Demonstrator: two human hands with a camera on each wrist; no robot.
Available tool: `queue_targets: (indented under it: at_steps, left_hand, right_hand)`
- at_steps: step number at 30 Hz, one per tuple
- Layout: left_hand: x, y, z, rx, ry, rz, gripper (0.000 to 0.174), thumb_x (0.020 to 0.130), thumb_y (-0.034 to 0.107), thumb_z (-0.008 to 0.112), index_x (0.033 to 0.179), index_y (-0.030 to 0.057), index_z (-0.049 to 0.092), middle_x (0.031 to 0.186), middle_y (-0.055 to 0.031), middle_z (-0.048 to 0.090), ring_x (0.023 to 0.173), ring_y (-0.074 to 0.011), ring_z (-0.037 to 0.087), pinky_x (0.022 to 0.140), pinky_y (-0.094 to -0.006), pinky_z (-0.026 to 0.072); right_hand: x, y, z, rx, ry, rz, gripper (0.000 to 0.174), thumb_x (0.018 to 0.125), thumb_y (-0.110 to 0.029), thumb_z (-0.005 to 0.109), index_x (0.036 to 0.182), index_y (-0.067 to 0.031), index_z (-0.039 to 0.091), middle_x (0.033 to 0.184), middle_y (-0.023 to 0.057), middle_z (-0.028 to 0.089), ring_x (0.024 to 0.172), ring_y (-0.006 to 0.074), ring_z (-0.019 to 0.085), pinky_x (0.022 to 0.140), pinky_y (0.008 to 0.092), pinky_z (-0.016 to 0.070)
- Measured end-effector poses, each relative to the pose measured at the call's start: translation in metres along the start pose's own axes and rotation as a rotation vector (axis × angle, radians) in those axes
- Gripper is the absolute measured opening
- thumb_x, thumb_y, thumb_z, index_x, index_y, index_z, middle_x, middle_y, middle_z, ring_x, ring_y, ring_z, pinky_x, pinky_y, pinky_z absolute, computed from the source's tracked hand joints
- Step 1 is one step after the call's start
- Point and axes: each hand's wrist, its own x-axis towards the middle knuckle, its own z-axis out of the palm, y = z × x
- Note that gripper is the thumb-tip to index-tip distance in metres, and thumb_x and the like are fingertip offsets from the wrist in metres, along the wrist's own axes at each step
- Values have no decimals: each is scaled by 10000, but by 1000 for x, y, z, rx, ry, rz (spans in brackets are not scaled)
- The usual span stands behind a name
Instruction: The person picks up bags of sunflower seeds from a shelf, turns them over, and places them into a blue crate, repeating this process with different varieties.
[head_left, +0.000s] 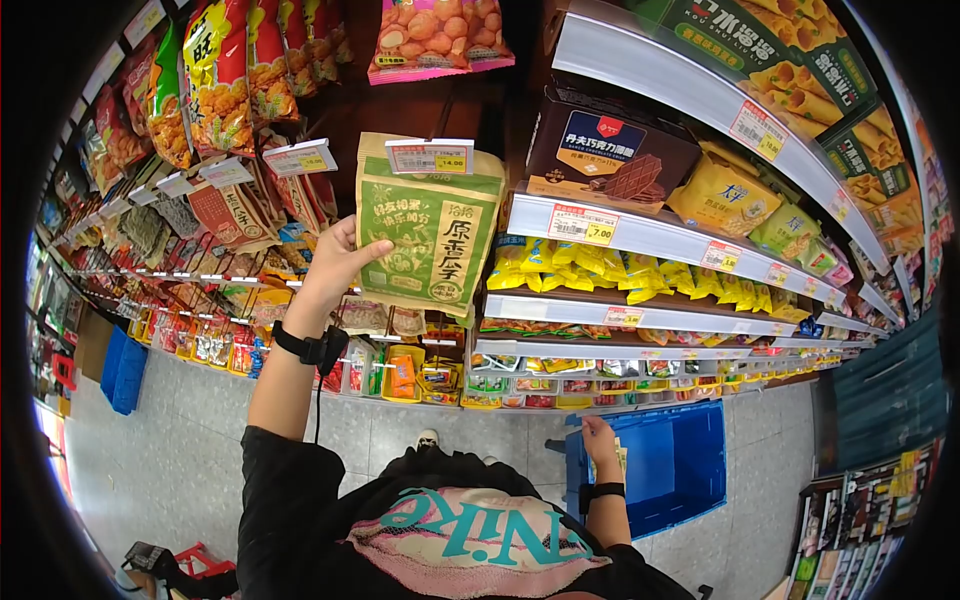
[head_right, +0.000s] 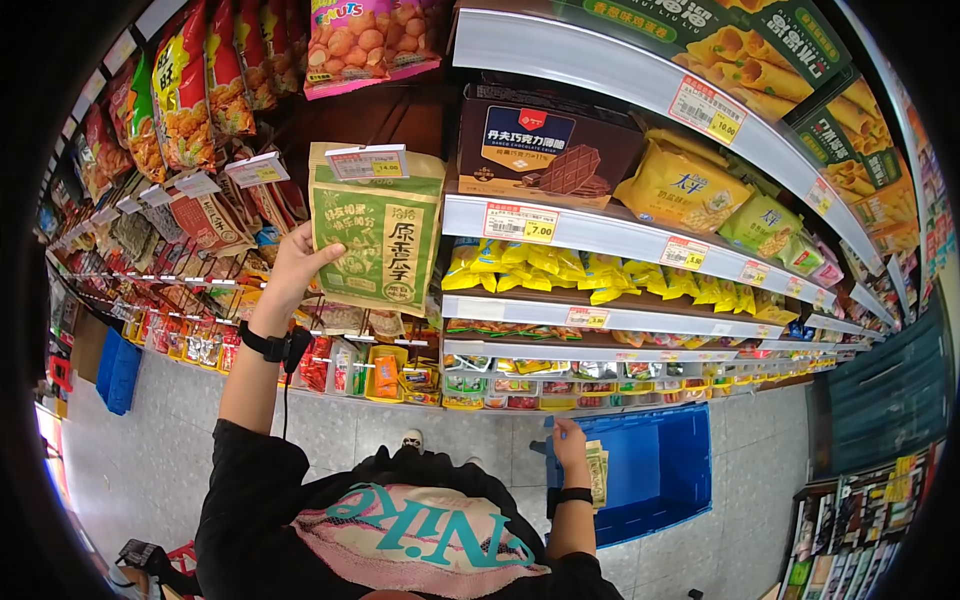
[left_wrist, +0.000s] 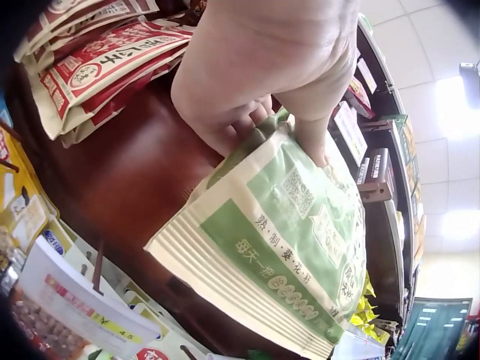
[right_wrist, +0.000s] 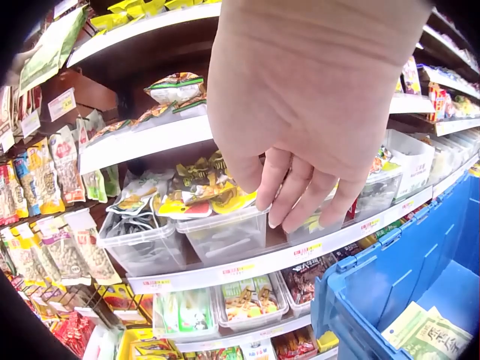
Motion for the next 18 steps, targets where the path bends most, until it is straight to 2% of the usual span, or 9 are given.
queue_targets:
  at_steps: [2,4,18]
  left_hand:
    - [2,0,-1,-19,-7,3,352,831,99,732,1139,-10,599,1023,-64,688,895,-96,633,807,-259,514]
    - [2,0,-1,-21,-12,0,353,833,99,731,1141,-10,599,1024,-63,688,894,-96,633,806,-258,514]
    - [4,-1,2,-36,13,-11,342,857,71,696,1172,-8,590,1037,-71,688,885,-90,638,801,-249,516]
  right_hand:
    - [-1,-1,0,-8,-9,-2,217,887,-160,612,1026,-1,666,952,164,694,883,267,684,781,334,523]
    - [-1,-4,0,14,0,38,213,861,-148,615,986,12,678,938,195,684,872,303,675,774,361,526]
    - [-3,-4,-1,-13,0,9,214,861,-144,613,992,11,678,945,194,683,865,305,673,776,360,525]
